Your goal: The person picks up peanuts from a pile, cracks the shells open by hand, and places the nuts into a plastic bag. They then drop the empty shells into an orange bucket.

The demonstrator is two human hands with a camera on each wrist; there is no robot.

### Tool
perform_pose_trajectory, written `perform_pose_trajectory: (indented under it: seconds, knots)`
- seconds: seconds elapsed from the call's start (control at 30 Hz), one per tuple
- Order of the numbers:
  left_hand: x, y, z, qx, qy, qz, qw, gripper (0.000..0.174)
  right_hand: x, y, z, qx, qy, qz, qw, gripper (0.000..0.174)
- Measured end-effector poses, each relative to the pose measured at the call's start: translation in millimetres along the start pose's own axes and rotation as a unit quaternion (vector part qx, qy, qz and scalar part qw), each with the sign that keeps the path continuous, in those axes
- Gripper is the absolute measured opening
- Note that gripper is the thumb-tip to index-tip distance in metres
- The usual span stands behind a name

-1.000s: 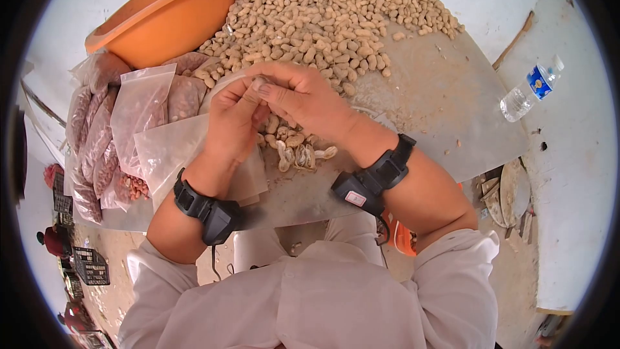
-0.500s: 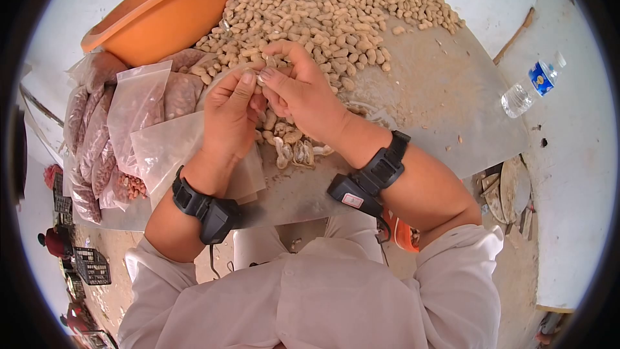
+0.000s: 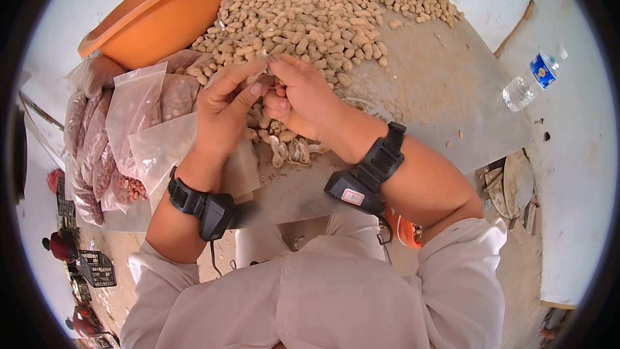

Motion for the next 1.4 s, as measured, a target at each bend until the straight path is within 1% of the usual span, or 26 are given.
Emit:
perform_pose_trajectory:
  seconds: [0.07, 0.17, 0.27, 0.37, 0.43, 0.53, 0.57, 0.63, 0.67, 0.77, 0.8, 0.83, 0.87, 0.93, 0.97, 1.07, 1.1, 1.17, 1.23, 1.27, 1.37, 1.4]
  knots:
    - [0, -2, -6, 0.043, -0.093, 0.04, 0.994, 0.034, -2, 0, 0, 0.005, -0.006, -0.005, 1.0, 0.018]
    - [2, -2, -10, 0.051, -0.116, 0.045, 0.991, 0.034, -3, 0, 1, 0.008, -0.013, -0.003, 1.0, 0.017]
    - [2, -1, -9, 0.052, -0.115, 0.043, 0.991, 0.032, -4, -1, -1, 0.016, -0.031, -0.008, 0.999, 0.016]
    - [1, -1, -6, 0.009, -0.071, 0.023, 0.997, 0.03, -1, 0, -2, 0.02, -0.05, -0.029, 0.998, 0.016]
    - [0, -1, -3, 0.007, -0.052, 0.01, 0.999, 0.029, -1, 0, -2, 0.018, -0.062, -0.035, 0.997, 0.015]
    - [-1, 0, -6, -0.019, 0.01, -0.021, 1.0, 0.028, -1, -1, 1, 0.012, -0.021, -0.036, 0.999, 0.012]
    - [0, 0, -8, -0.032, 0.037, -0.033, 0.998, 0.027, -1, -1, 4, 0.005, -0.009, -0.016, 1.0, 0.011]
    - [-1, 1, -7, -0.039, 0.047, -0.032, 0.998, 0.027, -2, -1, 11, -0.007, 0.015, 0.018, 1.0, 0.009]
    - [-1, 2, -6, -0.045, 0.055, -0.031, 0.997, 0.028, -2, 0, 15, -0.015, 0.032, 0.017, 0.999, 0.009]
    - [2, 4, -7, -0.044, 0.027, 0.005, 0.999, 0.028, -2, 3, 30, -0.051, 0.099, 0.013, 0.994, 0.01]
    - [4, 6, -9, -0.043, 0.013, 0.02, 0.999, 0.028, -1, 5, 34, -0.054, 0.145, -0.01, 0.988, 0.013]
    - [6, 8, -14, -0.072, 0.02, 0.034, 0.997, 0.028, 3, 8, 40, -0.057, 0.191, -0.032, 0.979, 0.016]
    - [9, 8, -12, -0.069, 0.021, 0.054, 0.996, 0.029, 4, 11, 46, -0.061, 0.236, -0.055, 0.968, 0.02]
    - [11, 8, -4, -0.059, 0.022, 0.096, 0.993, 0.031, 1, 18, 54, -0.036, 0.31, -0.053, 0.948, 0.023]
    - [11, 10, -2, -0.068, -0.008, 0.148, 0.987, 0.035, 0, 23, 56, -0.023, 0.345, -0.053, 0.937, 0.025]
    - [19, 14, -8, -0.084, -0.021, 0.219, 0.972, 0.038, -5, 40, 62, -0.025, 0.391, -0.103, 0.914, 0.026]
    - [20, 14, -11, -0.097, -0.012, 0.221, 0.97, 0.037, -6, 45, 64, -0.023, 0.356, -0.096, 0.929, 0.025]
    - [17, 12, -5, -0.073, -0.032, 0.221, 0.972, 0.037, -9, 55, 69, -0.019, 0.286, -0.08, 0.955, 0.024]
    - [15, 12, -4, -0.06, -0.056, 0.217, 0.973, 0.035, -15, 70, 74, -0.044, 0.218, -0.083, 0.971, 0.022]
    - [13, 12, -3, -0.067, -0.066, 0.216, 0.972, 0.035, -18, 77, 77, -0.058, 0.184, -0.083, 0.978, 0.022]
    - [7, 12, 6, -0.102, -0.085, 0.212, 0.968, 0.034, -31, 114, 86, -0.065, 0.117, -0.081, 0.988, 0.018]
    - [7, 12, 7, -0.088, -0.083, 0.202, 0.972, 0.033, -37, 127, 90, -0.081, 0.089, -0.109, 0.987, 0.019]
Point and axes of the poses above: each hand's wrist, its own y-axis away from the middle knuckle, its own x-axis out of the palm, z = x × y, the point moved 3 cm from there along -y, towards the middle knuckle
